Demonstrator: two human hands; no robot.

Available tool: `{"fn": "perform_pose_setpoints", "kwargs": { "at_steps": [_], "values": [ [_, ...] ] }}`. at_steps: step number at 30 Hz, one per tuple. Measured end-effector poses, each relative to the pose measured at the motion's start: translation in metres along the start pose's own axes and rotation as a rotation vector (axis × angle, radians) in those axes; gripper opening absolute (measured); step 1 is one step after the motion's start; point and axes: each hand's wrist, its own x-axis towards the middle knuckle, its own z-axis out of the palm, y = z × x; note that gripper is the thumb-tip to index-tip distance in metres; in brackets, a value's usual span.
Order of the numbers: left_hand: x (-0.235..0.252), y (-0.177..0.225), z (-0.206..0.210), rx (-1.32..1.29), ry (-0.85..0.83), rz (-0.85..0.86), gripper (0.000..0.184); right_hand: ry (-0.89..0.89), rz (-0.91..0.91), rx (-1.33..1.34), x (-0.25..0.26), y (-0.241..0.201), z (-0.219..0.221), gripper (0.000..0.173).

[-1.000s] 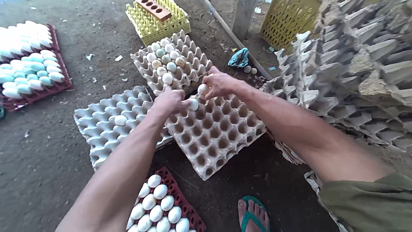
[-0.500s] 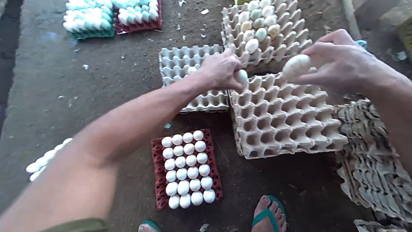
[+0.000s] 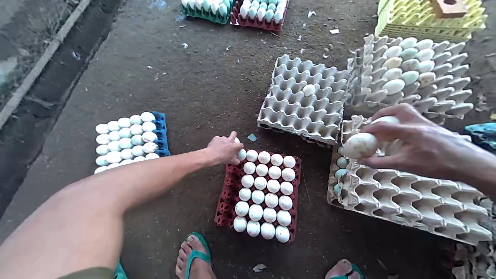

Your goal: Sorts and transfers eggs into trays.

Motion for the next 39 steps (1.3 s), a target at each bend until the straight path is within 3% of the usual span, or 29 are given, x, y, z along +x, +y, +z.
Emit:
{"fn": "perform_pose_setpoints", "kwargs": {
  "at_steps": [6,11,14,18,23,26,29,34,36,39],
  "values": [
    [0.006,-0.011,0.012,-0.044,0.029,0.024,0.050,-0.169,-0.160,-0.040,0.064,-0.095,0.050,0.053],
    [-0.041,-0.039,0.000,-0.304,0.034,-0.010,0.038,-0.330,-0.188,-0.023,0.118,-0.160,0.130,0.055],
    [-0.077,-0.047,0.010,-0.538,0.110,-0.041,0.052,-0.439,-0.162,-0.095,0.137,-0.179,0.184,0.056],
    [-0.097,-0.047,0.043,-0.631,0.160,-0.007,0.053,-0.450,-0.167,-0.203,0.149,-0.181,0.234,0.053],
    [-0.092,-0.036,0.077,-0.635,0.110,0.197,0.050,-0.451,-0.171,-0.181,0.149,-0.182,0.237,0.050],
    [-0.083,-0.018,0.081,-0.623,0.085,0.267,0.051,-0.380,-0.092,0.025,0.150,-0.166,0.222,0.033],
    [-0.070,-0.003,0.087,-0.608,0.091,0.278,0.050,-0.333,-0.032,0.299,0.147,-0.153,0.200,0.031],
    [-0.064,-0.001,0.091,-0.690,0.079,0.167,0.054,-0.365,0.003,0.484,0.125,-0.152,0.190,0.051],
    [-0.071,-0.011,0.092,-0.916,0.138,0.010,0.044,-0.419,-0.044,0.456,0.112,-0.165,0.193,0.051],
    [-0.082,-0.028,0.081,-1.319,0.055,-0.348,0.035,-0.525,-0.156,0.310,0.098,-0.191,0.209,0.050]
  ]
}}
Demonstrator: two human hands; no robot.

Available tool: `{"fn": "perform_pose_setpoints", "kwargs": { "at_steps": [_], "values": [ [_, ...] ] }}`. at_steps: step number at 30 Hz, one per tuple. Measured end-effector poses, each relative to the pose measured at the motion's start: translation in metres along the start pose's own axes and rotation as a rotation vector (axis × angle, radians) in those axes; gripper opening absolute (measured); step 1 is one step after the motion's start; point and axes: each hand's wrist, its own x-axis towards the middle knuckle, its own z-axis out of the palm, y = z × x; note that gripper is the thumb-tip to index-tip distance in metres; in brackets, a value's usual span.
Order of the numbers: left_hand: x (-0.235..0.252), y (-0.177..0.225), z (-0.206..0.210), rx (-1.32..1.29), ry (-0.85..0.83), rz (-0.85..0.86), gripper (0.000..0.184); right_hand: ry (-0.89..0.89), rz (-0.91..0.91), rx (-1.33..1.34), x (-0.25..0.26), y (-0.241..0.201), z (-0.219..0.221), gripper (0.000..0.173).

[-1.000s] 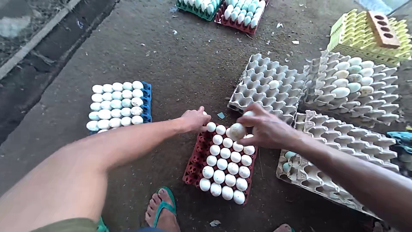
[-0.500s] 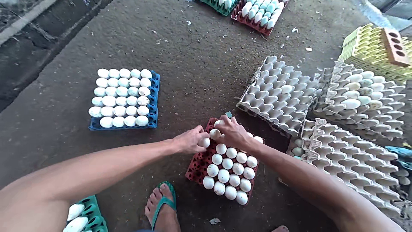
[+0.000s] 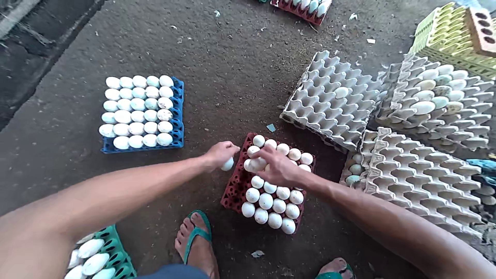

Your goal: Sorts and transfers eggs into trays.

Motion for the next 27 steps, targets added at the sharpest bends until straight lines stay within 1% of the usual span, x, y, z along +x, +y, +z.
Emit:
{"fn": "perform_pose_setpoints", "kwargs": {
  "at_steps": [2,4,6,7,8,9,11,13,15,17,19,20,22,24,26,27],
  "values": [
    [-0.007,0.002,-0.013,-0.246,-0.021,-0.138,0.029,-0.079,-0.050,-0.131,0.006,-0.009,0.019,0.053],
    [-0.016,0.001,-0.024,-0.359,-0.109,-0.118,0.024,-0.150,-0.102,-0.273,0.013,-0.014,0.036,0.050],
    [-0.028,0.002,-0.032,-0.273,-0.228,-0.037,0.024,-0.160,-0.192,-0.402,0.019,-0.011,0.053,0.036],
    [-0.035,0.004,-0.034,-0.161,-0.266,0.000,0.022,-0.165,-0.220,-0.444,0.020,-0.010,0.058,0.031],
    [-0.041,0.005,-0.034,-0.021,-0.296,0.040,0.024,-0.177,-0.220,-0.452,0.021,-0.009,0.060,0.029],
    [-0.043,0.003,-0.033,0.126,-0.327,0.087,0.029,-0.186,-0.193,-0.419,0.022,-0.007,0.059,0.029],
    [-0.038,-0.015,-0.027,0.361,-0.377,0.245,0.041,-0.177,-0.075,-0.249,0.023,-0.004,0.045,0.034],
    [-0.034,-0.038,-0.012,0.461,-0.391,0.488,0.045,-0.121,0.065,0.021,0.022,0.004,0.026,0.039],
    [-0.034,-0.053,0.005,0.520,-0.380,0.693,0.046,-0.085,0.220,0.355,0.017,0.012,0.010,0.041],
    [-0.035,-0.061,0.021,0.575,-0.382,0.814,0.044,-0.113,0.276,0.646,0.007,0.014,-0.001,0.030],
    [-0.032,-0.065,0.034,0.601,-0.371,0.853,0.042,-0.170,0.267,0.758,-0.002,0.009,-0.004,0.025],
    [-0.031,-0.065,0.038,0.610,-0.367,0.842,0.042,-0.193,0.251,0.754,-0.006,0.006,-0.003,0.027],
    [-0.029,-0.062,0.043,0.627,-0.367,0.818,0.043,-0.241,0.204,0.678,-0.013,0.000,0.000,0.036],
    [-0.029,-0.058,0.038,0.626,-0.356,0.801,0.045,-0.278,0.142,0.500,-0.018,-0.009,0.004,0.040],
    [-0.027,-0.056,0.027,0.648,-0.272,0.834,0.033,-0.275,0.043,0.296,-0.022,-0.015,0.017,0.047],
    [-0.026,-0.053,0.019,0.665,-0.218,0.825,0.028,-0.261,-0.023,0.224,-0.024,-0.015,0.028,0.051]
  ]
}}
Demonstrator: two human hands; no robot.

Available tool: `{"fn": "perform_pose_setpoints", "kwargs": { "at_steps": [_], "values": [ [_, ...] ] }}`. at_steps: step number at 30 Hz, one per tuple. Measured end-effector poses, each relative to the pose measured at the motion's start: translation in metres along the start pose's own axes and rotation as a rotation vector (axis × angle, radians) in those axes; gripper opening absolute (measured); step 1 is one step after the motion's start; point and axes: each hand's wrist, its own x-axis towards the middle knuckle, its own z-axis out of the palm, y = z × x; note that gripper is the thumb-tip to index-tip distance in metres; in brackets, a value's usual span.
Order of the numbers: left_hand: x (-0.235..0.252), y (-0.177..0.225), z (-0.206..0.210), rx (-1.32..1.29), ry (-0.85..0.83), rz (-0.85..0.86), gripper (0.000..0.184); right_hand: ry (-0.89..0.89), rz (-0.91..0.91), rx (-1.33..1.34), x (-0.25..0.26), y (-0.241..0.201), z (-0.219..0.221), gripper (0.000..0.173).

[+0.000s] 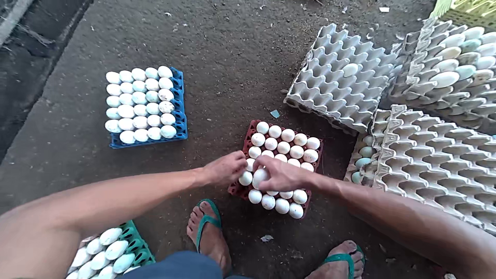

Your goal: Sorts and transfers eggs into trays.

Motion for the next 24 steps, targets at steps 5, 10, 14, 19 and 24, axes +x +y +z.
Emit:
{"fn": "perform_pose_setpoints", "kwargs": {
  "at_steps": [5,10,14,19,24],
  "values": [
    [0.002,-0.020,-0.025,0.080,0.216,-0.142,0.023,0.086,-0.303,-0.332,0.013,0.020,0.073,0.043],
    [0.014,-0.011,-0.034,0.133,0.302,-0.050,0.024,0.321,-0.530,-0.721,0.029,0.044,0.113,0.016],
    [0.017,-0.014,-0.034,0.195,0.321,0.059,0.028,0.256,-0.508,-0.750,0.025,0.043,0.104,0.018],
    [0.021,-0.019,-0.043,0.153,0.402,0.092,0.031,0.280,-0.533,-0.739,-0.042,0.025,0.025,0.018],
    [0.033,-0.029,-0.053,0.104,0.482,0.160,0.032,0.512,-0.242,-0.800,-0.179,0.038,-0.069,0.017]
  ]
}}
